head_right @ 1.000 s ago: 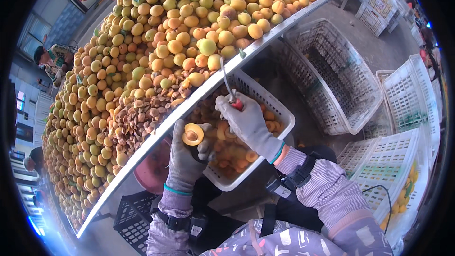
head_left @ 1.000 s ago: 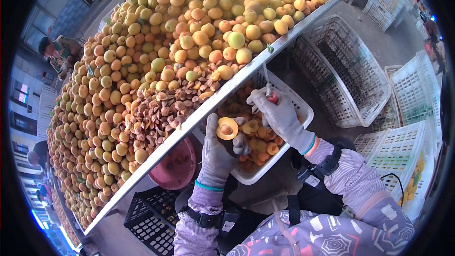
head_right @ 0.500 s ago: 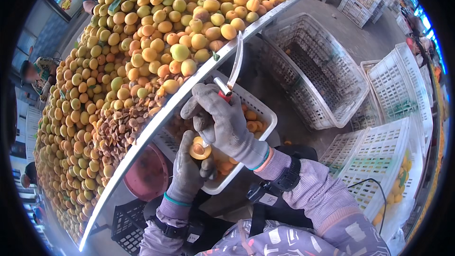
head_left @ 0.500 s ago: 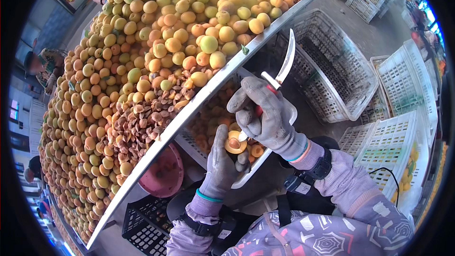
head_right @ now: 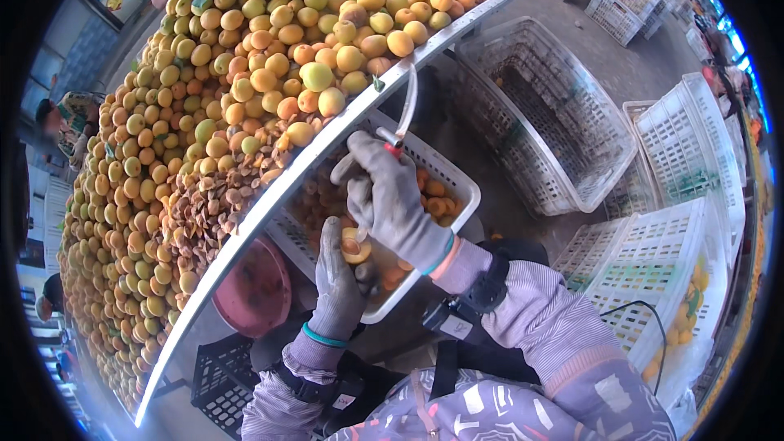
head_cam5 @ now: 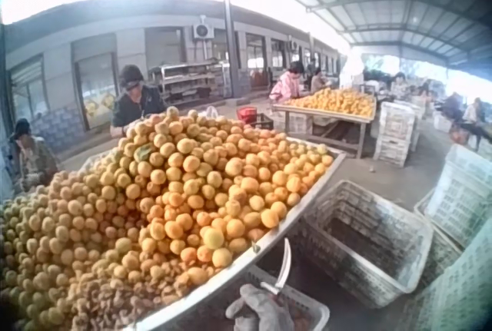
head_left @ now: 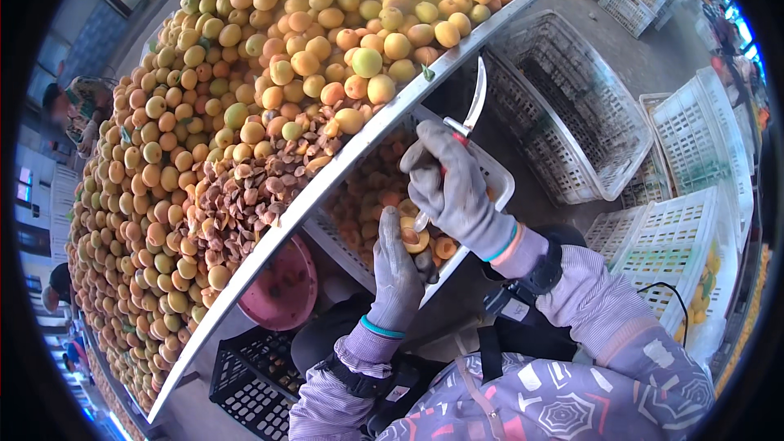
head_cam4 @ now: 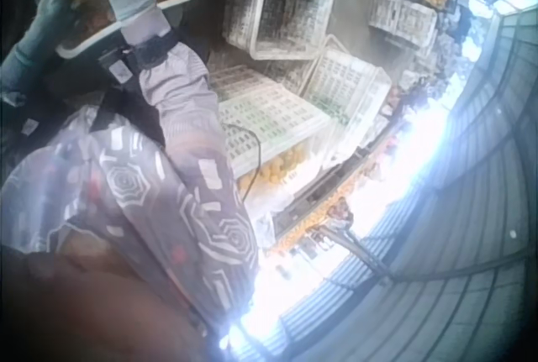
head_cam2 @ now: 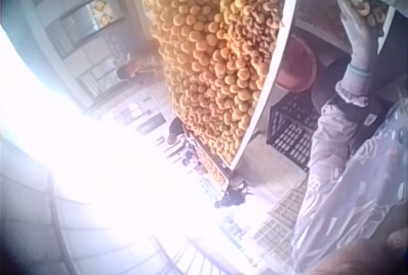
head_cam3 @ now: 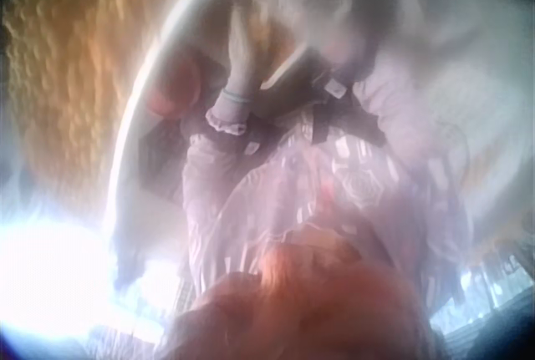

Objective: Use a knife to remove pits from apricots and place the fruit halves into a basket.

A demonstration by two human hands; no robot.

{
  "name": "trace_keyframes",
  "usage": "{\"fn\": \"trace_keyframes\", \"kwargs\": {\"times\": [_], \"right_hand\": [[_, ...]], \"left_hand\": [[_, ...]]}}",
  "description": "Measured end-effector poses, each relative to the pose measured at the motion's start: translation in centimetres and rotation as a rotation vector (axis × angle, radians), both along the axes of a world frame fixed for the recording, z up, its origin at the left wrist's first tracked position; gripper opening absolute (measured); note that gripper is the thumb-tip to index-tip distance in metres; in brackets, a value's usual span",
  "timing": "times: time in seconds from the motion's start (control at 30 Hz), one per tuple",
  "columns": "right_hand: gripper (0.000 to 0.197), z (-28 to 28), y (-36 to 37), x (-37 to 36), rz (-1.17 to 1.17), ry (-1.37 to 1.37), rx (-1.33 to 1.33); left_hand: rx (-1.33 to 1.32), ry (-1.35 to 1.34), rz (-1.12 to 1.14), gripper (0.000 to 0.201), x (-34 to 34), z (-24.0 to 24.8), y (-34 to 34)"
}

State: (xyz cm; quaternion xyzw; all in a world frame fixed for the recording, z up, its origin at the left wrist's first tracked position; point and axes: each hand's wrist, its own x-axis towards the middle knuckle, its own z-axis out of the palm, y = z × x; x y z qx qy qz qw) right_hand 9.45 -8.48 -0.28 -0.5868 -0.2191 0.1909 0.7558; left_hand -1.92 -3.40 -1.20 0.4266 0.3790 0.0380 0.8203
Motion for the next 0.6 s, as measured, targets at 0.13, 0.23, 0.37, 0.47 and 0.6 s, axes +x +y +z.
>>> {"fn": "trace_keyframes", "kwargs": {"times": [0.13, 0.23, 0.37, 0.47, 0.6], "right_hand": [[0.035, -0.4, 0.2, 1.5, 0.033, 0.875, 0.306], [0.024, -1.1, 1.1, 0.6, 0.068, 0.539, 0.263], [0.015, 0.0, 1.2, -0.8, 0.08, 0.599, 0.241], [0.032, -1.0, 0.0, 1.1, 0.08, 0.919, 0.281], [0.035, -1.8, 0.0, 2.0, 0.016, 1.0, 0.311]], "left_hand": [[0.057, 0.008, 0.073, 0.043, 0.3, 0.1, -0.5], [0.029, -0.021, -0.047, 0.041, 0.3, -0.9, -0.1], [-0.197, 0.223, 0.028, 0.039, 0.3, -0.5, 0.2], [-0.142, 0.16, 0.023, 0.04, 0.3, -1.2, -0.2], [0.155, -0.038, 0.036, 0.038, 0.4, -1.6, -0.6]]}}
